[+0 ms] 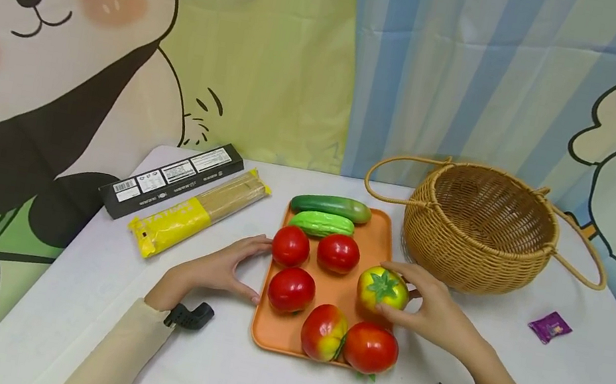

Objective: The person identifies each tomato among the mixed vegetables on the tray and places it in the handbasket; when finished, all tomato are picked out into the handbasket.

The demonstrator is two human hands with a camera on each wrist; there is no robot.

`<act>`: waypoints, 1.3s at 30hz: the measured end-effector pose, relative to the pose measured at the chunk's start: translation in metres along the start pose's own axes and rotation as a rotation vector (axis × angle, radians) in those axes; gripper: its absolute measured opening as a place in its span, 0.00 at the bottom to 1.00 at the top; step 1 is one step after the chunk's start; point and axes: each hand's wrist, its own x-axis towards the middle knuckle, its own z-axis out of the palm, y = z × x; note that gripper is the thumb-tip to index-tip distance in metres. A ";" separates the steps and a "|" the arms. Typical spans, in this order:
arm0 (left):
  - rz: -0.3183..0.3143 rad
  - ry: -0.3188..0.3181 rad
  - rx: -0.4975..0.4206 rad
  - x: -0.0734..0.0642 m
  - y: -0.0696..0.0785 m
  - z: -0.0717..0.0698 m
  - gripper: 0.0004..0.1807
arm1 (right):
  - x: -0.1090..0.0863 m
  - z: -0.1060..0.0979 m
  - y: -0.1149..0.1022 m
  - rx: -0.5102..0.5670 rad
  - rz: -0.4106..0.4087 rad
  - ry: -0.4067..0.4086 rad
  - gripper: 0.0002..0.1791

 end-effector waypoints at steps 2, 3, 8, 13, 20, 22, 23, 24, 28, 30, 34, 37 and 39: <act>0.003 0.001 -0.001 0.000 0.000 0.000 0.55 | 0.000 -0.003 -0.001 -0.004 -0.018 0.017 0.32; 0.004 0.003 -0.001 0.000 0.000 0.000 0.55 | 0.001 -0.004 -0.002 -0.008 -0.025 0.026 0.32; 0.004 0.006 0.006 0.000 -0.001 0.001 0.55 | 0.001 -0.011 -0.005 -0.041 -0.046 0.068 0.32; 0.007 0.005 0.002 0.000 -0.001 0.001 0.55 | 0.000 -0.018 -0.009 -0.070 -0.047 0.102 0.33; 0.021 0.007 0.003 0.000 -0.002 0.001 0.55 | 0.001 -0.026 -0.012 -0.079 -0.097 0.160 0.35; 0.027 0.006 0.003 0.001 -0.003 0.000 0.54 | 0.001 -0.028 -0.012 -0.077 -0.108 0.172 0.36; 0.029 0.006 0.003 0.001 -0.003 0.000 0.54 | 0.002 -0.029 -0.012 -0.075 -0.112 0.178 0.36; 0.029 0.005 0.002 0.001 -0.003 0.000 0.54 | 0.002 -0.030 -0.013 -0.071 -0.113 0.184 0.36; 0.024 0.003 -0.001 0.001 -0.003 0.000 0.55 | 0.003 -0.034 -0.014 -0.059 -0.104 0.198 0.37; 0.022 0.002 0.000 0.001 -0.003 0.000 0.55 | 0.003 -0.036 -0.014 -0.052 -0.098 0.202 0.37; 0.024 0.002 0.000 0.001 -0.003 0.000 0.55 | 0.002 -0.039 -0.014 -0.042 -0.080 0.206 0.36; 0.029 0.002 0.001 0.001 -0.002 0.000 0.55 | 0.003 -0.042 -0.015 -0.043 -0.078 0.212 0.36; 0.032 0.003 0.004 0.001 -0.003 0.000 0.55 | 0.003 -0.044 -0.015 -0.040 -0.083 0.219 0.37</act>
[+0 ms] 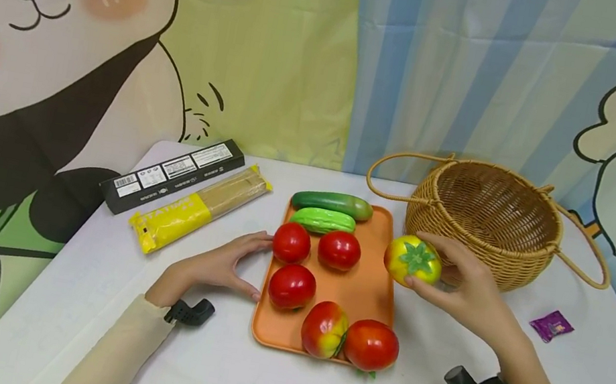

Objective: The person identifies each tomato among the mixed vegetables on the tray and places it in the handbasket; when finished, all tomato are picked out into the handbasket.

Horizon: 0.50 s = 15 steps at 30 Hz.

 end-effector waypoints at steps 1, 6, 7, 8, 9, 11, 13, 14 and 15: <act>0.003 0.000 0.003 0.000 0.000 0.000 0.55 | 0.000 -0.001 0.000 -0.002 -0.001 0.005 0.37; 0.009 0.001 0.000 0.001 0.001 -0.001 0.54 | 0.003 -0.005 0.002 0.000 0.012 0.037 0.38; 0.009 0.002 0.000 0.001 0.001 -0.001 0.54 | 0.003 -0.006 0.002 -0.002 0.012 0.044 0.38; 0.008 0.001 -0.002 0.000 0.002 -0.001 0.54 | 0.004 -0.007 0.002 -0.005 0.012 0.052 0.38; 0.008 0.001 -0.003 0.001 0.002 -0.001 0.54 | 0.004 -0.008 0.003 -0.006 0.016 0.057 0.38; 0.005 0.003 -0.002 0.001 0.001 -0.001 0.54 | 0.006 -0.011 0.004 -0.017 0.016 0.067 0.38; 0.005 0.003 -0.002 0.000 0.001 -0.001 0.54 | 0.007 -0.014 0.004 -0.024 0.013 0.078 0.38; 0.005 0.003 -0.001 0.000 0.001 -0.001 0.54 | 0.007 -0.015 0.004 -0.029 0.013 0.084 0.38; 0.005 0.003 0.000 0.000 0.001 -0.001 0.54 | 0.008 -0.017 0.004 -0.029 0.015 0.089 0.38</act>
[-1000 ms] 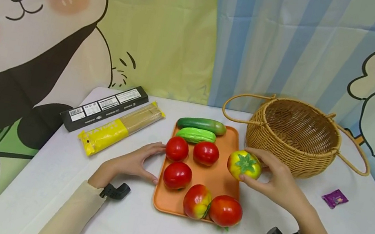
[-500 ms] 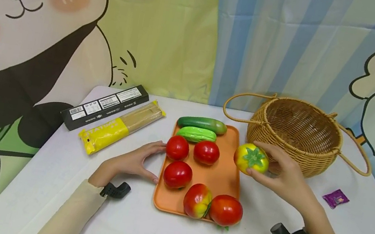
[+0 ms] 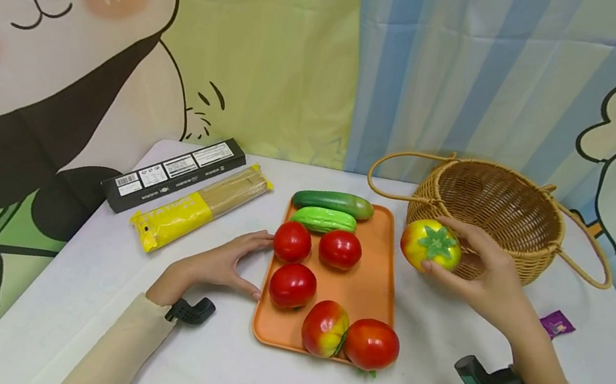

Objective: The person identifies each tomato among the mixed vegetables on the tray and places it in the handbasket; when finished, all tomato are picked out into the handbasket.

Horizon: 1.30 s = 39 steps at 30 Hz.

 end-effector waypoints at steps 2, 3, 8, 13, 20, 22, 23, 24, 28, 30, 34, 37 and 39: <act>0.001 0.000 0.001 0.000 0.000 0.000 0.54 | 0.001 -0.002 -0.001 0.004 0.002 0.014 0.38; 0.001 -0.001 0.001 0.000 0.001 0.000 0.54 | 0.001 -0.003 -0.001 0.008 0.005 0.021 0.39; -0.004 -0.007 -0.008 -0.001 0.002 -0.001 0.53 | 0.001 -0.009 0.000 0.041 0.028 0.049 0.39; -0.014 -0.015 -0.014 0.000 0.002 -0.001 0.53 | 0.001 -0.015 0.002 0.059 0.041 0.073 0.39; -0.021 -0.015 -0.014 0.000 0.002 -0.001 0.53 | 0.002 -0.022 0.009 0.047 0.051 0.107 0.40; -0.023 -0.016 -0.015 0.000 0.002 -0.001 0.53 | 0.001 -0.024 0.011 0.048 0.055 0.118 0.40; -0.022 -0.016 -0.015 0.000 0.002 -0.001 0.53 | 0.001 -0.025 0.012 0.048 0.065 0.122 0.40; -0.020 -0.015 -0.013 0.000 0.002 -0.001 0.53 | 0.001 -0.025 0.012 0.046 0.077 0.128 0.40; -0.010 -0.009 -0.002 0.000 0.001 -0.001 0.53 | 0.000 -0.028 0.015 0.045 0.142 0.152 0.39; -0.008 -0.007 0.003 0.000 0.001 -0.001 0.53 | 0.000 -0.029 0.017 0.040 0.165 0.161 0.39; -0.009 -0.008 0.006 0.000 0.000 -0.001 0.53 | 0.001 -0.029 0.020 0.045 0.199 0.182 0.38; -0.008 -0.007 0.005 0.000 0.001 0.000 0.53 | 0.002 -0.030 0.023 0.048 0.230 0.209 0.38; -0.008 -0.008 -0.001 0.000 0.001 0.000 0.53 | 0.002 -0.031 0.026 0.046 0.249 0.230 0.38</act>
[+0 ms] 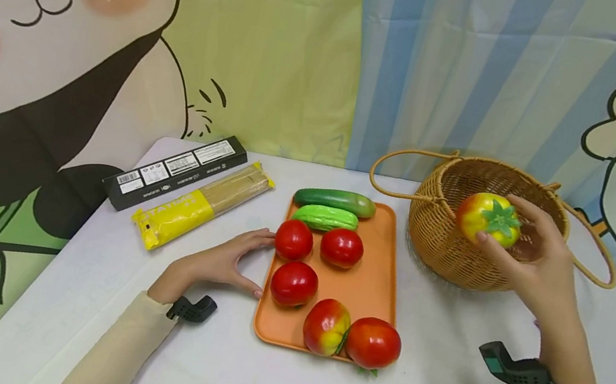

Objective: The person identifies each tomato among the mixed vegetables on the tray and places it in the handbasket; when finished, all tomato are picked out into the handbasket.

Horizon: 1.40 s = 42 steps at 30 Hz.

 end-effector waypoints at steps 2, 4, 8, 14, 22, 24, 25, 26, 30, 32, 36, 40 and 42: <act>-0.002 0.000 -0.004 0.000 0.000 0.000 0.53 | 0.002 -0.001 0.003 -0.008 0.020 0.019 0.37; -0.006 0.000 -0.006 0.000 0.000 0.000 0.53 | 0.003 -0.001 0.007 -0.012 0.033 0.031 0.37; -0.011 0.001 -0.001 0.000 0.001 0.000 0.54 | 0.005 -0.002 0.012 -0.016 0.055 0.040 0.37; -0.017 0.002 -0.004 0.000 0.001 0.000 0.54 | 0.012 -0.002 0.016 -0.057 0.073 0.031 0.36; -0.029 -0.001 -0.001 0.001 0.001 -0.001 0.55 | 0.018 0.000 0.021 -0.078 0.086 -0.007 0.36; -0.032 -0.003 -0.003 0.000 0.002 -0.001 0.55 | 0.019 0.000 0.022 -0.085 0.088 -0.015 0.36; -0.031 -0.005 -0.004 0.000 0.002 -0.001 0.55 | 0.020 0.000 0.023 -0.089 0.087 -0.019 0.36; -0.031 -0.007 -0.003 0.000 0.002 -0.001 0.55 | 0.020 0.001 0.023 -0.097 0.086 -0.023 0.36; -0.019 -0.012 -0.004 0.001 0.002 -0.002 0.54 | 0.020 0.001 0.022 -0.138 0.073 -0.041 0.36; -0.013 -0.011 -0.001 0.001 0.001 -0.002 0.54 | 0.020 0.001 0.022 -0.171 0.078 -0.063 0.36; -0.008 -0.008 0.004 0.002 -0.001 -0.002 0.54 | 0.023 0.000 0.021 -0.231 0.119 -0.138 0.38; -0.020 -0.012 -0.001 0.002 0.000 -0.002 0.54 | 0.025 -0.001 0.021 -0.257 0.165 -0.206 0.40; -0.029 -0.015 -0.006 0.001 0.001 -0.002 0.54 | 0.025 -0.001 0.021 -0.276 0.178 -0.231 0.41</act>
